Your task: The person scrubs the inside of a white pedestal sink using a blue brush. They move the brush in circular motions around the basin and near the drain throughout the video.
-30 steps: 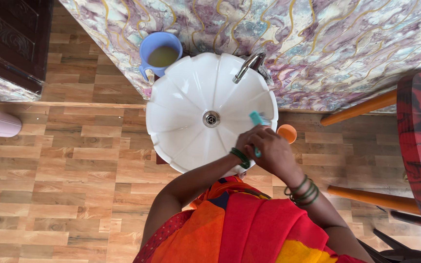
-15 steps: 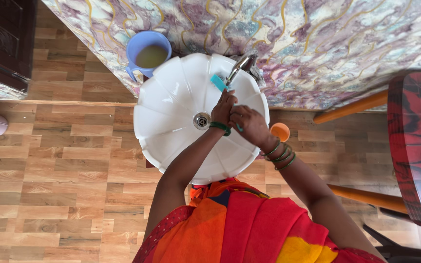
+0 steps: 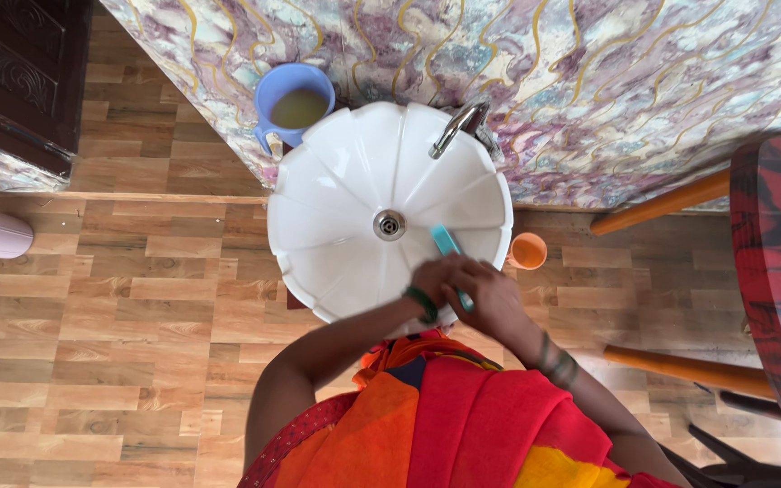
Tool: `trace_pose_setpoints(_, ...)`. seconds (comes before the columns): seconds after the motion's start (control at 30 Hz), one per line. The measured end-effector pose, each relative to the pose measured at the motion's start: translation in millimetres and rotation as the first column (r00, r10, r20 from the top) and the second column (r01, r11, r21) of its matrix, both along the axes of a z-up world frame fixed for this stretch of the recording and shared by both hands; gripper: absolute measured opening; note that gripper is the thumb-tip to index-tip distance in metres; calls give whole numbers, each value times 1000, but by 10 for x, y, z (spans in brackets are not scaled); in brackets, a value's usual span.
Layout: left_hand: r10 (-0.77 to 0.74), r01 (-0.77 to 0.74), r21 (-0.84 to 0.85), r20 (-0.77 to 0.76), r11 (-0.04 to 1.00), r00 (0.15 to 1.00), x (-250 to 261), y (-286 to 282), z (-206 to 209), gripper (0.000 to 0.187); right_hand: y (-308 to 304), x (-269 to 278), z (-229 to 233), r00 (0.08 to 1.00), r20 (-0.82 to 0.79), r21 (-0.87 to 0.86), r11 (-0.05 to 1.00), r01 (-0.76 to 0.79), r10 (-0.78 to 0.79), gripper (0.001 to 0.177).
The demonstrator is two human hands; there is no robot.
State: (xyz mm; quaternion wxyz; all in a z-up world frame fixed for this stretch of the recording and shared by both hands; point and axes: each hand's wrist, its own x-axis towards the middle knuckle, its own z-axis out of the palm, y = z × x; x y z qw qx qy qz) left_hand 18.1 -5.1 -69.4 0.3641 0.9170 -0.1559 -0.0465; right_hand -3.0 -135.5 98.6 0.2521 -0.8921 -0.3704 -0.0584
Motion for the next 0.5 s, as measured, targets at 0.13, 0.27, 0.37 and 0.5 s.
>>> trace_pose_setpoints(0.13, 116, -136, 112, 174, 984, 978, 484, 468, -368, 33, 396, 218, -434, 998, 52, 75, 997, 24, -28, 12)
trace_pose_setpoints(0.27, 101, -108, 130, 62, 986, 993, 381, 653, -250, 25, 542, 148, -498, 998, 35, 63, 996, 56, -59, 12)
trace_pose_setpoints(0.37, 44, -28, 216, -71, 976, 997, 36, 573, 104, 22, 498, -78, -273, 998, -19, 72, 996, 56, -55, 13)
trace_pose_setpoints(0.5, -5, 11, 136, -45, 991, 999, -656, 397, 566, 26, 310, -541, 168, 991, -118, 59, 996, 74, -66, 16)
